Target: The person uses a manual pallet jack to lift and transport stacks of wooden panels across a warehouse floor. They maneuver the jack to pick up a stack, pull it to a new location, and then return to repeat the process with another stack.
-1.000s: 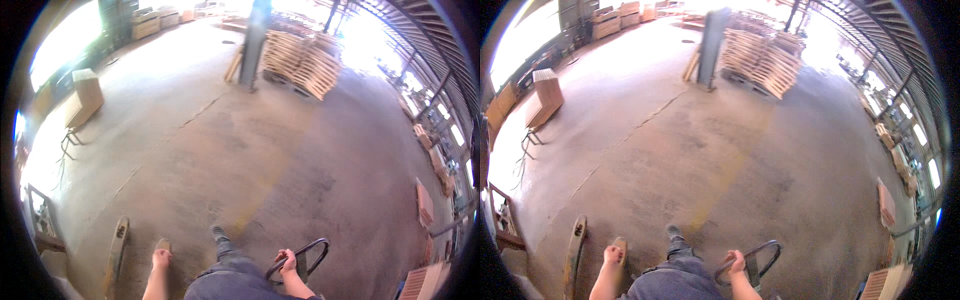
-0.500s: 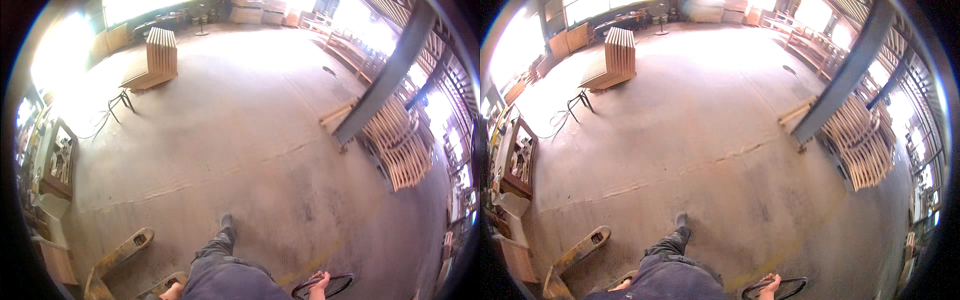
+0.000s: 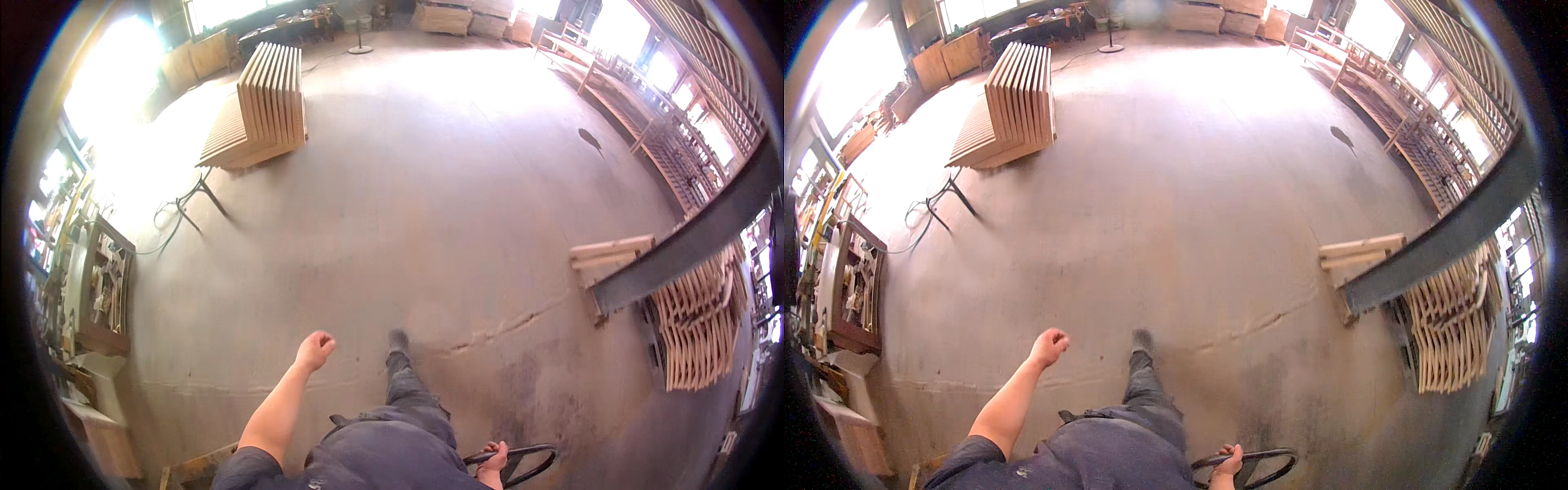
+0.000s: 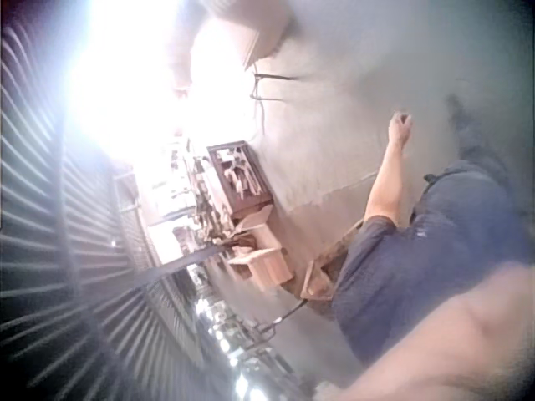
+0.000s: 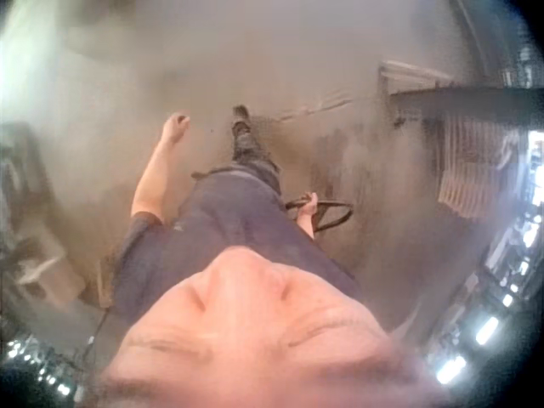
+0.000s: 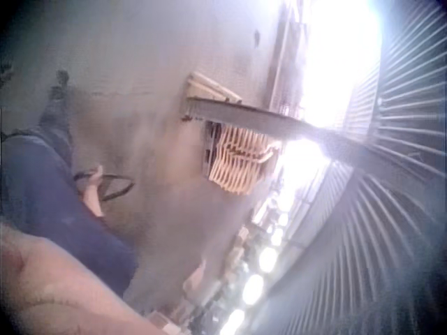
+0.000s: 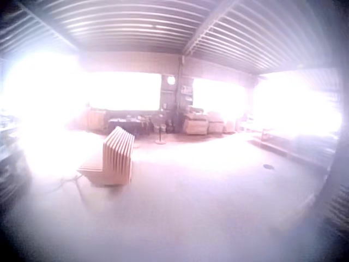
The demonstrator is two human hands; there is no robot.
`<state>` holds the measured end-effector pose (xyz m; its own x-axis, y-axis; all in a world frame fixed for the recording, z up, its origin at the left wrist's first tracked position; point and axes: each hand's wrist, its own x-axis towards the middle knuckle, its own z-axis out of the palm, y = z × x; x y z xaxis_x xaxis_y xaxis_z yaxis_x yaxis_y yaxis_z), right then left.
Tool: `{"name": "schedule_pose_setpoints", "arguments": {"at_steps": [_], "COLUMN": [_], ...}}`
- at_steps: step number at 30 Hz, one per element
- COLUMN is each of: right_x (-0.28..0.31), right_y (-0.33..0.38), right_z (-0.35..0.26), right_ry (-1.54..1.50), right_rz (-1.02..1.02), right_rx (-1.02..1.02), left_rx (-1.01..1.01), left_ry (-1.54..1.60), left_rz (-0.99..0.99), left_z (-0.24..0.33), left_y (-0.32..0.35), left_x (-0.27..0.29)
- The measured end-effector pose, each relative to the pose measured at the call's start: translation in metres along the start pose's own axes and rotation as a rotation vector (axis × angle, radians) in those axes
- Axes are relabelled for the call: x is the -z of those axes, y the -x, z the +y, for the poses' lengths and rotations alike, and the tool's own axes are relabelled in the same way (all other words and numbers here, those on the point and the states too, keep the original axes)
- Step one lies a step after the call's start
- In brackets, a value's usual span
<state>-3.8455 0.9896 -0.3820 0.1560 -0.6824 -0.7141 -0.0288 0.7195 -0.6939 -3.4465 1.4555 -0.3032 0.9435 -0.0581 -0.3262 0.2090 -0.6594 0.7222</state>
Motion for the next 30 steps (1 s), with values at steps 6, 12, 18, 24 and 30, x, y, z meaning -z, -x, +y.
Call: {"name": "schedule_pose_setpoints", "arguments": {"at_steps": [6, 12, 18, 24, 30], "right_x": [-0.245, -0.555, -0.869, -1.113, -1.283], "right_y": [-0.065, -0.110, -0.141, -0.156, -0.209], "right_z": [-0.048, -0.067, -0.071, -0.087, -0.073], "right_ry": [0.274, 0.520, 0.652, 0.677, 0.576], "right_rz": [0.168, 0.061, -0.105, -0.198, -0.234], "right_rx": [-0.156, -0.076, -0.034, -0.015, -0.051], "left_rx": [0.489, 0.885, 0.790, 0.396, 0.097], "left_ry": [-0.214, -0.159, -0.173, -0.156, 0.114], "left_rz": [-0.127, -0.349, -0.241, -0.127, 0.126], "left_z": [-0.090, -0.127, -0.098, 0.103, 0.283], "left_y": [-0.050, -0.148, -0.361, -0.739, -1.004], "left_x": [0.037, 0.058, 0.056, 0.179, 0.269]}}
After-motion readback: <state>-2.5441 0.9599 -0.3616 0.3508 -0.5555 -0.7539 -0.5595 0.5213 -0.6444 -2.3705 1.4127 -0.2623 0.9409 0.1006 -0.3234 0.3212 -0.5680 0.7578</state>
